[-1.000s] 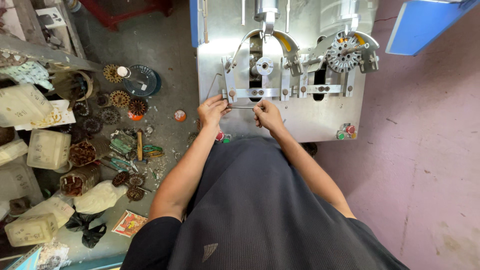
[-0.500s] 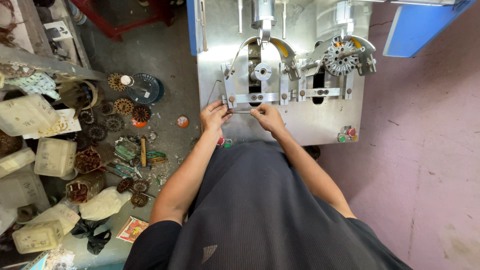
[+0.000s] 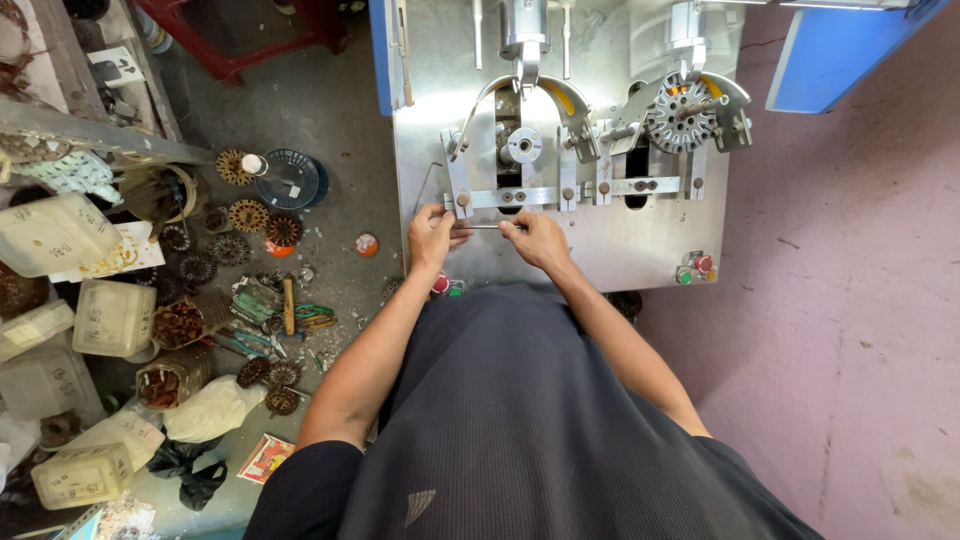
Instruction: The person uses an Allen key to tighten and loosen screws on a metal machine, adjusting various components and levers. They manipulate a rotating gear mechanism and press control buttons to test the machine's operation.
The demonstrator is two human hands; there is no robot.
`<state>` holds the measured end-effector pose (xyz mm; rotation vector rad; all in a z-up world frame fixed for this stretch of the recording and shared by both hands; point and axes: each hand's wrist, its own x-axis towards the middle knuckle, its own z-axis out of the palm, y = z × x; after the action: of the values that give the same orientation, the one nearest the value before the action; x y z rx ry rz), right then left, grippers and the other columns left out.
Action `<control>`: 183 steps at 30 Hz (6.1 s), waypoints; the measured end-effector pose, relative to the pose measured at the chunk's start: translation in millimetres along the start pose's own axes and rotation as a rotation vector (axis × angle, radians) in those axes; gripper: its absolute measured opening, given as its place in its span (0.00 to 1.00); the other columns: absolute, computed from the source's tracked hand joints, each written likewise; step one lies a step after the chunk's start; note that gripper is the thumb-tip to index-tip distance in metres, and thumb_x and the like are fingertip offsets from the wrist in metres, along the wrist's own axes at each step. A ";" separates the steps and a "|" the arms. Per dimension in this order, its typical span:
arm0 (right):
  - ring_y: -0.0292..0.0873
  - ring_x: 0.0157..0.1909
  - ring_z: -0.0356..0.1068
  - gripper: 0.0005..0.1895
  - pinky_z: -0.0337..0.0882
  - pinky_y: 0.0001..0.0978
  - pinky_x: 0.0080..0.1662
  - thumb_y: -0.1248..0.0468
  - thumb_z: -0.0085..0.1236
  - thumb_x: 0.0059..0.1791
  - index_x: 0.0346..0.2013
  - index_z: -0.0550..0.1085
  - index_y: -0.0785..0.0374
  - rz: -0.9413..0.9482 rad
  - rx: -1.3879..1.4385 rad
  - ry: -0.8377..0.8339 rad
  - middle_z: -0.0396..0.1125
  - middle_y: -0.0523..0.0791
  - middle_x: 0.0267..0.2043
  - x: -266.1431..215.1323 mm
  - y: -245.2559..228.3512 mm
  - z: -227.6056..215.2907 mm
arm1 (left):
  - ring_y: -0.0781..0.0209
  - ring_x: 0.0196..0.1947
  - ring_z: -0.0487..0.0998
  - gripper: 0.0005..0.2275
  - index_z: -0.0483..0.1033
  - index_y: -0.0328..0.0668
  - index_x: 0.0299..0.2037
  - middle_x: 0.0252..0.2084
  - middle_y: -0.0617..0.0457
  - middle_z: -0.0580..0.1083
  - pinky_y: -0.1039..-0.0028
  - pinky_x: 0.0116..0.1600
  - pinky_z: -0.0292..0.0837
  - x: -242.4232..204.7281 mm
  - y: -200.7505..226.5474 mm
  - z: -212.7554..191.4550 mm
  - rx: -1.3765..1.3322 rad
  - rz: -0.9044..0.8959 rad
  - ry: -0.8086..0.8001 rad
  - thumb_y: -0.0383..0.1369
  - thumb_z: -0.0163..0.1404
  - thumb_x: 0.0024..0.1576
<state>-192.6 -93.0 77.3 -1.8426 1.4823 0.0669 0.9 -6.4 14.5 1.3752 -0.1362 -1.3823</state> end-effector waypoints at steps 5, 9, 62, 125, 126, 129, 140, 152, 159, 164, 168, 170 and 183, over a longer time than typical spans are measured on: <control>0.49 0.33 0.75 0.21 0.71 0.42 0.39 0.46 0.59 0.49 0.39 0.81 0.62 -0.011 0.076 -0.008 0.75 0.50 0.29 0.2 4.4 -1.4 | 0.51 0.35 0.86 0.14 0.65 0.27 0.56 0.39 0.36 0.80 0.68 0.39 0.85 -1.3 3.1 -13.9 0.023 0.053 -0.095 0.24 0.49 0.61; 0.49 0.33 0.74 0.19 0.71 0.41 0.39 0.49 0.59 0.50 0.40 0.80 0.63 -0.039 0.113 -0.019 0.74 0.51 0.30 1.6 7.3 4.2 | 0.52 0.33 0.85 0.18 0.63 0.27 0.58 0.39 0.37 0.79 0.70 0.36 0.83 -4.4 1.5 -17.0 0.047 0.071 -0.089 0.20 0.52 0.59; 0.47 0.30 0.75 0.09 0.80 0.40 0.36 0.66 0.46 0.57 0.44 0.69 0.72 0.271 0.975 -0.436 0.71 0.52 0.34 48.7 -99.6 86.4 | 0.48 0.33 0.83 0.04 0.82 0.35 0.37 0.35 0.41 0.80 0.65 0.40 0.77 66.3 125.2 -5.2 0.707 0.705 0.031 0.26 0.58 0.54; 0.57 0.46 0.71 0.27 0.72 0.47 0.48 0.62 0.67 0.47 0.55 0.67 0.69 -0.301 0.251 0.724 0.67 0.58 0.46 46.0 -199.0 -49.7 | 0.47 0.45 0.80 0.16 0.74 0.22 0.49 0.45 0.36 0.77 0.65 0.51 0.77 134.8 89.4 21.6 -0.366 -0.093 -0.126 0.21 0.46 0.51; 0.59 0.50 0.70 0.33 0.72 0.47 0.51 0.64 0.68 0.44 0.59 0.64 0.72 -0.360 0.245 0.798 0.65 0.61 0.49 46.4 -193.1 -46.7 | 0.45 0.44 0.80 0.16 0.73 0.23 0.48 0.45 0.35 0.77 0.65 0.50 0.78 129.7 94.0 24.5 -0.365 -0.102 -0.094 0.20 0.45 0.49; 0.65 0.58 0.67 0.41 0.68 0.48 0.57 0.68 0.66 0.43 0.65 0.57 0.79 -0.426 0.305 0.610 0.64 0.67 0.57 55.9 -186.6 -27.1 | 0.46 0.40 0.79 0.20 0.73 0.22 0.44 0.45 0.31 0.77 0.66 0.46 0.77 121.3 102.0 27.5 -0.330 -0.036 -0.093 0.18 0.39 0.40; 0.65 0.61 0.68 0.33 0.68 0.48 0.61 0.76 0.51 0.44 0.66 0.65 0.69 -0.494 0.297 0.338 0.68 0.63 0.59 71.2 -175.0 -21.6 | 0.51 0.36 0.75 0.15 0.67 0.32 0.41 0.43 0.35 0.76 0.66 0.34 0.72 151.6 63.7 15.4 -0.365 0.042 0.089 0.13 0.42 0.43; 0.60 0.52 0.71 0.28 0.72 0.44 0.52 0.69 0.64 0.45 0.59 0.67 0.70 -0.496 0.298 0.516 0.67 0.59 0.52 52.4 -163.1 -24.7 | 0.50 0.39 0.80 0.13 0.71 0.24 0.48 0.42 0.40 0.77 0.64 0.41 0.79 107.2 80.6 25.2 -0.109 0.186 0.302 0.13 0.43 0.53; 0.49 0.37 0.73 0.32 0.72 0.41 0.43 0.61 0.69 0.43 0.59 0.68 0.63 0.002 0.217 0.037 0.70 0.51 0.40 16.1 -111.5 -12.5 | 0.51 0.44 0.84 0.28 0.72 0.37 0.59 0.49 0.41 0.79 0.62 0.38 0.83 67.8 129.0 16.8 0.388 0.048 -0.101 0.13 0.33 0.48; 0.50 0.37 0.71 0.30 0.70 0.41 0.40 0.59 0.71 0.44 0.53 0.67 0.70 -0.098 0.148 0.129 0.70 0.52 0.36 3.9 -103.3 7.2 | 0.43 0.49 0.82 0.21 0.71 0.26 0.58 0.51 0.32 0.77 0.63 0.43 0.83 61.8 133.3 16.7 0.227 0.011 -0.126 0.16 0.33 0.56; 0.44 0.33 0.76 0.25 0.75 0.35 0.34 0.56 0.59 0.54 0.50 0.67 0.77 0.208 0.524 -0.282 0.73 0.53 0.33 -3.7 -96.3 20.6 | 0.39 0.54 0.80 0.15 0.70 0.17 0.52 0.52 0.27 0.75 0.63 0.50 0.84 45.0 85.8 6.8 -0.002 0.107 -0.011 0.17 0.33 0.58; 0.37 0.34 0.74 0.20 0.76 0.30 0.35 0.57 0.55 0.54 0.52 0.69 0.70 0.170 0.688 -0.496 0.75 0.47 0.35 -7.8 -87.0 37.1 | 0.37 0.55 0.80 0.14 0.70 0.16 0.49 0.52 0.27 0.75 0.61 0.52 0.83 37.0 58.1 -0.5 -0.147 0.106 0.033 0.16 0.34 0.57; 0.53 0.38 0.76 0.10 0.72 0.44 0.44 0.62 0.55 0.51 0.39 0.80 0.62 -0.162 0.063 -0.220 0.76 0.52 0.35 -6.9 3.9 76.9 | 0.58 0.30 0.82 0.09 0.76 0.29 0.48 0.35 0.47 0.80 0.72 0.33 0.79 -10.5 -4.6 -28.4 0.325 0.165 0.088 0.24 0.48 0.60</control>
<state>-167.4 -43.2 23.8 -1.8340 1.1681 0.1384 16.2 19.4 8.9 1.6508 -0.4210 -1.1947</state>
